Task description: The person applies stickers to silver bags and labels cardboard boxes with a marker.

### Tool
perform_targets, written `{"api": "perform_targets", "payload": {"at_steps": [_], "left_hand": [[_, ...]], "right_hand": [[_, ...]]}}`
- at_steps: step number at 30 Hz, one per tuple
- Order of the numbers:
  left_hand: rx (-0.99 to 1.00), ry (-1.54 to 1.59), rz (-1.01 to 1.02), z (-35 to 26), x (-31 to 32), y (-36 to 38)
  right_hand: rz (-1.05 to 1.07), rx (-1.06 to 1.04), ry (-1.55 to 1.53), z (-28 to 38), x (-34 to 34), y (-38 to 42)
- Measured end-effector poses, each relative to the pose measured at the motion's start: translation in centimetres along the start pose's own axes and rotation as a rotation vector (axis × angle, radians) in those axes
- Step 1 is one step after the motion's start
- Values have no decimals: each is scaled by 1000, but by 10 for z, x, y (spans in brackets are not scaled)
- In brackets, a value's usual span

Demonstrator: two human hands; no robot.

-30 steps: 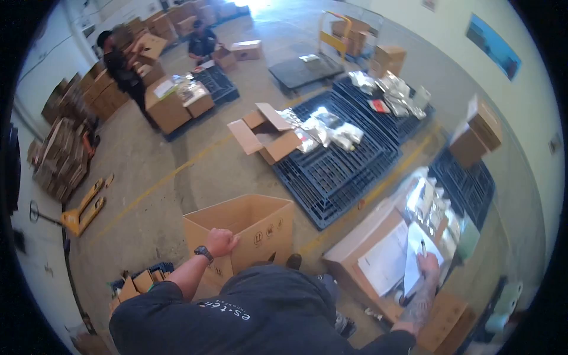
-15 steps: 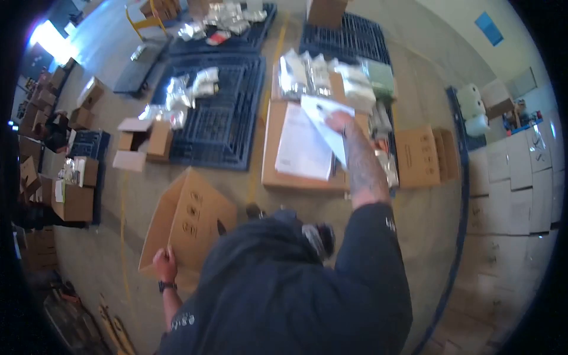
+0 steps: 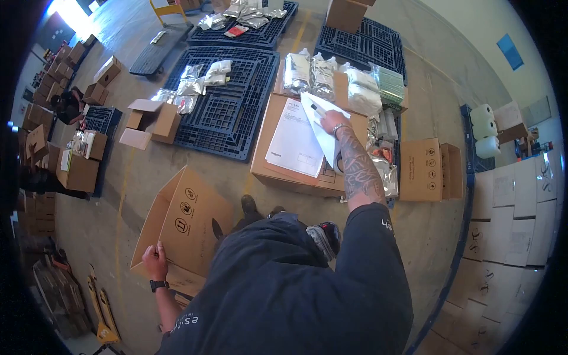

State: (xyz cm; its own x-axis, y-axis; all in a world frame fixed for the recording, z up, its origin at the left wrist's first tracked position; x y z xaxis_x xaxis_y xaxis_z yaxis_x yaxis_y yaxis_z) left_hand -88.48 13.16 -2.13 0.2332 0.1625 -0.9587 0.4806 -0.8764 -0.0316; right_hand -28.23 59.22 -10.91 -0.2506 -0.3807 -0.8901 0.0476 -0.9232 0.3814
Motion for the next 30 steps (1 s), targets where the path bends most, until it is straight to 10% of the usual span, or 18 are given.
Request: {"api": "perform_targets", "payload": {"at_steps": [17, 30], "left_hand": [[-47, -64, -10, -5, -28, 67], [281, -246, -72, -91, -234, 45]], "right_hand": [[-17, -34, 261, 35, -58, -22], [-19, -2, 171, 11, 24, -20]]}}
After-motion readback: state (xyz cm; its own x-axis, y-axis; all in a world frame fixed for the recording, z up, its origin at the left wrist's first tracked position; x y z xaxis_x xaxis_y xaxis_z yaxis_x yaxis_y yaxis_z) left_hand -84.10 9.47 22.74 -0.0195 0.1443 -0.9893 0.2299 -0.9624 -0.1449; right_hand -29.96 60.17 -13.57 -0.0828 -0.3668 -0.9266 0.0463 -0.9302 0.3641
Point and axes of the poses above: each hand's wrist, its own y-axis away from the middle knuckle, its own x-axis out of the palm, z = x × y, the point moved 10 cm from there along -y, towards the middle knuckle, and after that the axes turned 3 degrees about -y, right-handed, at the moved point
